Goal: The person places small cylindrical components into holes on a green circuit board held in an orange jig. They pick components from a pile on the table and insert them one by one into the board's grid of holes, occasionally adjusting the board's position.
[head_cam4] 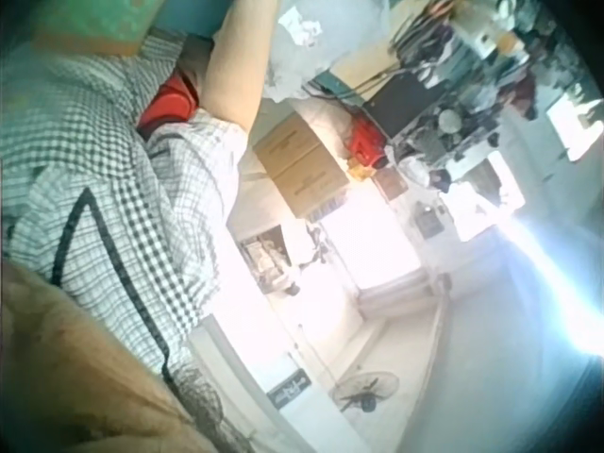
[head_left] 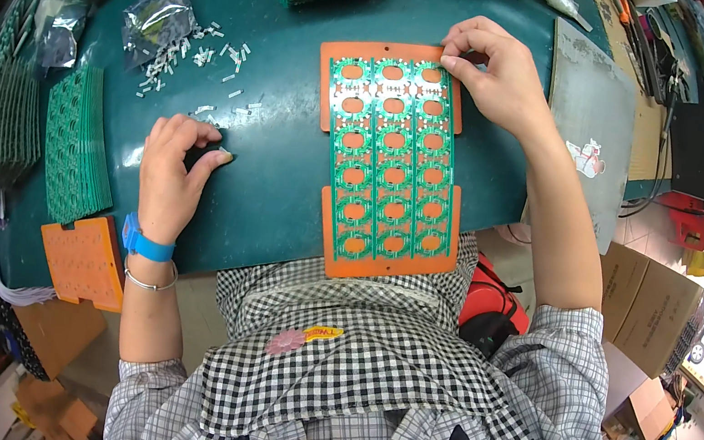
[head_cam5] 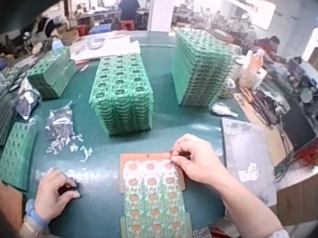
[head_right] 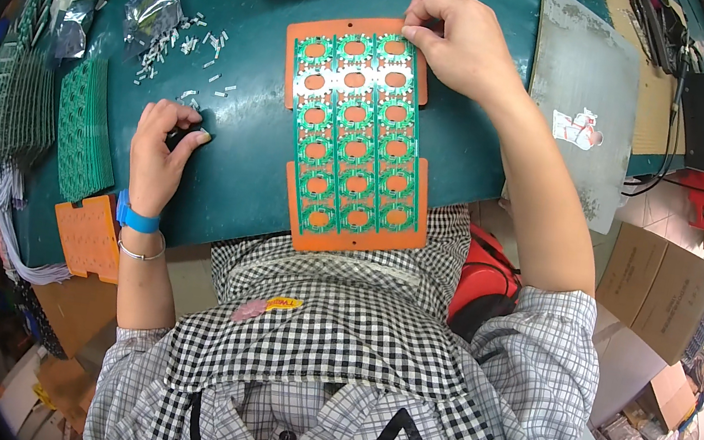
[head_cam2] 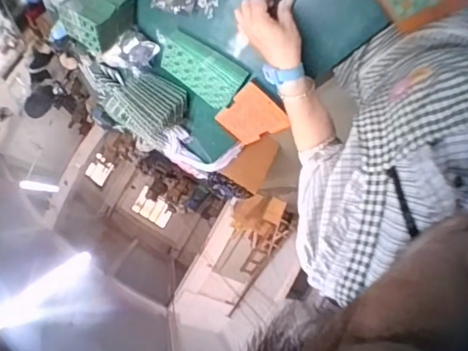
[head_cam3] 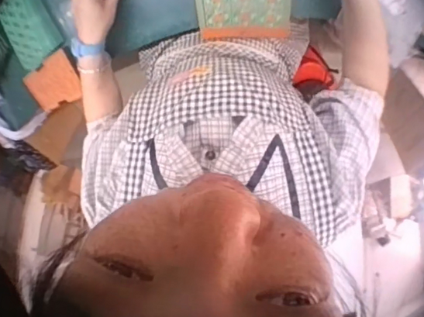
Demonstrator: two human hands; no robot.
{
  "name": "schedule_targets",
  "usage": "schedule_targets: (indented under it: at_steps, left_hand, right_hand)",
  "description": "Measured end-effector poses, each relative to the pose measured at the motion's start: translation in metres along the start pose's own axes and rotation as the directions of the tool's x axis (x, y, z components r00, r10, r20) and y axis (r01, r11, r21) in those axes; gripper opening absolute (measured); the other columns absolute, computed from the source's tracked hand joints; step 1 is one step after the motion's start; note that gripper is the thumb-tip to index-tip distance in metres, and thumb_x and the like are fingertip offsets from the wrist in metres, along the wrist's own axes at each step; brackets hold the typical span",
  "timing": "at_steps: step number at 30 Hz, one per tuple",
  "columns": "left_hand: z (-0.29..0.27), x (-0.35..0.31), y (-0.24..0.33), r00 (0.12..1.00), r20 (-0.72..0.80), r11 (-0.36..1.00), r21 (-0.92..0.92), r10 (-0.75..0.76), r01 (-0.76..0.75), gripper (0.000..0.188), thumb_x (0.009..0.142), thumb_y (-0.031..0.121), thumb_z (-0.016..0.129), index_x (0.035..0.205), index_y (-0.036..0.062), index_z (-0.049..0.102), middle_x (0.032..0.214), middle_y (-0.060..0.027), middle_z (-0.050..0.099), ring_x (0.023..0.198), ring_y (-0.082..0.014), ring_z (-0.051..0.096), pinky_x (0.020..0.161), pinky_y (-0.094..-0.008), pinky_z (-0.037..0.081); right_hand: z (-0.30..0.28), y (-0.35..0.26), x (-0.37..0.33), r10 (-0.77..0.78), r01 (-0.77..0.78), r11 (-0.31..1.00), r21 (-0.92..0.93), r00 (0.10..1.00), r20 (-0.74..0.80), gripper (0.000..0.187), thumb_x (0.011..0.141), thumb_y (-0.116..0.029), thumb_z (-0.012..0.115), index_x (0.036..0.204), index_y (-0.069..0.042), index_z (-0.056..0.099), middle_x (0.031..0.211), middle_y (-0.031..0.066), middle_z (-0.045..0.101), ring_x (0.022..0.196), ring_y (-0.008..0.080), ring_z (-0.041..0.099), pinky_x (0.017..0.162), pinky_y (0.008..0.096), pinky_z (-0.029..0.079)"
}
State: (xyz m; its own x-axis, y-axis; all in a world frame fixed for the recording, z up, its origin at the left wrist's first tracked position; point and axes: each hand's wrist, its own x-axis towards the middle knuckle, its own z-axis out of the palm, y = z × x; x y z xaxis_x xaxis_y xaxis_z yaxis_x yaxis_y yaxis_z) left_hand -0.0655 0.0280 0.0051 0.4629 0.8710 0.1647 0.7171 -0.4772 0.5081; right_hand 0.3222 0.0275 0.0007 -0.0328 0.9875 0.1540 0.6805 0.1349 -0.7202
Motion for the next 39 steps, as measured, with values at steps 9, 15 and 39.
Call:
schedule_targets:
  at_steps: [9,15,39]
  left_hand:
    - [0.014,0.021,0.005,0.998,0.022,0.994,0.082,0.066,-0.067,0.013,0.081,0.000,0.074,0.086,0.0028,0.062,0.078,-0.0070,0.056,0.076,-0.0261,0.051,0.074,-0.0377,0.042]
    - [0.009,0.037,0.020,0.998,0.004,0.997,0.018,0.070,-0.070,0.011,0.084,-0.002,0.072,0.088,0.0007,0.062,0.086,-0.0086,0.063,0.083,-0.0255,0.059,0.077,-0.0363,0.047]
    - [0.016,0.026,0.056,0.934,0.300,0.282,-0.895,-0.194,0.346,0.010,0.096,0.004,0.069,0.104,-0.0006,0.066,0.096,-0.0087,0.070,0.082,-0.0140,0.062,0.074,-0.0268,0.052]
  right_hand:
    - [0.000,-0.002,0.002,-0.018,0.018,0.999,-0.045,1.000,0.005,0.008,0.086,-0.003,0.073,0.087,0.003,0.068,0.095,0.0068,0.066,0.081,0.0195,0.067,0.076,0.0318,0.055]
    - [-0.001,0.000,0.002,-0.049,0.049,0.998,-0.043,0.999,0.015,0.009,0.086,-0.004,0.073,0.086,0.003,0.068,0.096,0.0071,0.066,0.081,0.0206,0.066,0.075,0.0326,0.055]
    - [-0.006,-0.010,0.004,-0.217,0.222,0.952,-0.211,0.975,0.049,0.009,0.080,-0.005,0.077,0.086,-0.002,0.070,0.095,0.0077,0.068,0.088,0.0283,0.068,0.077,0.0374,0.055]
